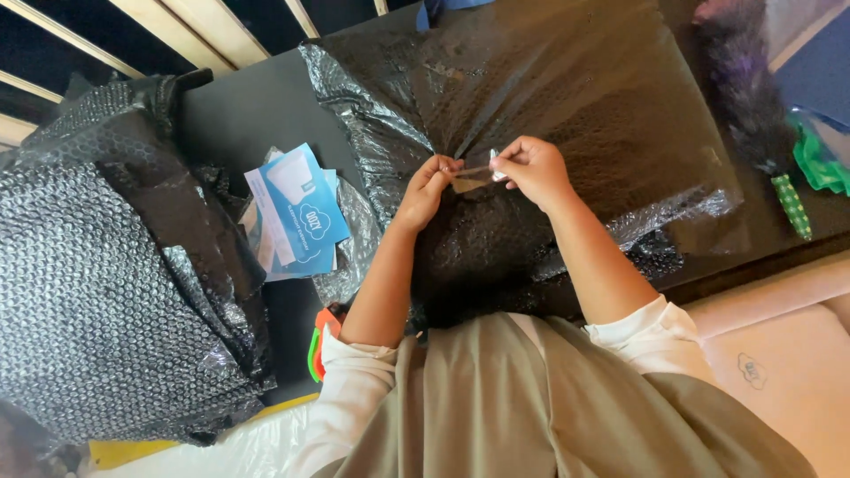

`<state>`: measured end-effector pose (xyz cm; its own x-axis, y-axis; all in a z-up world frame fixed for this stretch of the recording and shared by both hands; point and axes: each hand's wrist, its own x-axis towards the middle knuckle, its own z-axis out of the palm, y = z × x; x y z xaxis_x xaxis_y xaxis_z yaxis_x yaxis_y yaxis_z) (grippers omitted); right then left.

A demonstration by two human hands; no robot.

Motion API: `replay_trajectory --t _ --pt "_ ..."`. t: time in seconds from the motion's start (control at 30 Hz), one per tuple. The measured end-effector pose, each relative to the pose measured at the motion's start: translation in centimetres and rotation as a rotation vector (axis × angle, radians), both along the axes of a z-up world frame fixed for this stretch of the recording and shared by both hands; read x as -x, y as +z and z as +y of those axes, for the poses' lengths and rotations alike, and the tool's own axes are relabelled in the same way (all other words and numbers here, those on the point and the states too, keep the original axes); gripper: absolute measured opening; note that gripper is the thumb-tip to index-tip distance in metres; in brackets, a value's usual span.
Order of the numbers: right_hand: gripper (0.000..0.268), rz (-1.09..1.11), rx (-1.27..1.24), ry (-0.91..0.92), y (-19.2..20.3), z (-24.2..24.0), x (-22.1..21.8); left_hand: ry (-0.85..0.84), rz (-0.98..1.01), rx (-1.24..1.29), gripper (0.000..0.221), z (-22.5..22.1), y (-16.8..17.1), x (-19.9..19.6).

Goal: The person wraps a blue fabric item in black bubble wrap, applies tape to secure the wrap, and prepares it for shipping.

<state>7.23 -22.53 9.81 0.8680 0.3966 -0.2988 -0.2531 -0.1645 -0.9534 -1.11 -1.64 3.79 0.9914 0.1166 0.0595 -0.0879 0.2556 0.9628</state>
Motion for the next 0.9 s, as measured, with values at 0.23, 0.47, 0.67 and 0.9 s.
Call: replay_trajectory --t 0.23,0.47,0.67,0.9 --pt "0.011 -0.285 0.283 -0.002 -1.9 0.4 2.9 -0.033 -0.020 0.051 0.014 0.6 -0.8 0.0" --pt "0.014 -0.343 0.469 0.071 -3.2 0.3 3.8 -0.106 -0.051 -0.012 0.024 2.1 -3.1 -0.5" --pt "0.014 -0.361 0.470 0.111 -3.5 0.9 4.4 -0.105 -0.058 -0.067 0.022 2.0 -3.1 -0.6" --pt "0.016 -0.414 0.529 0.136 -4.1 1.2 4.5 -0.119 -0.092 -0.354 0.016 1.8 -0.4 0.5"
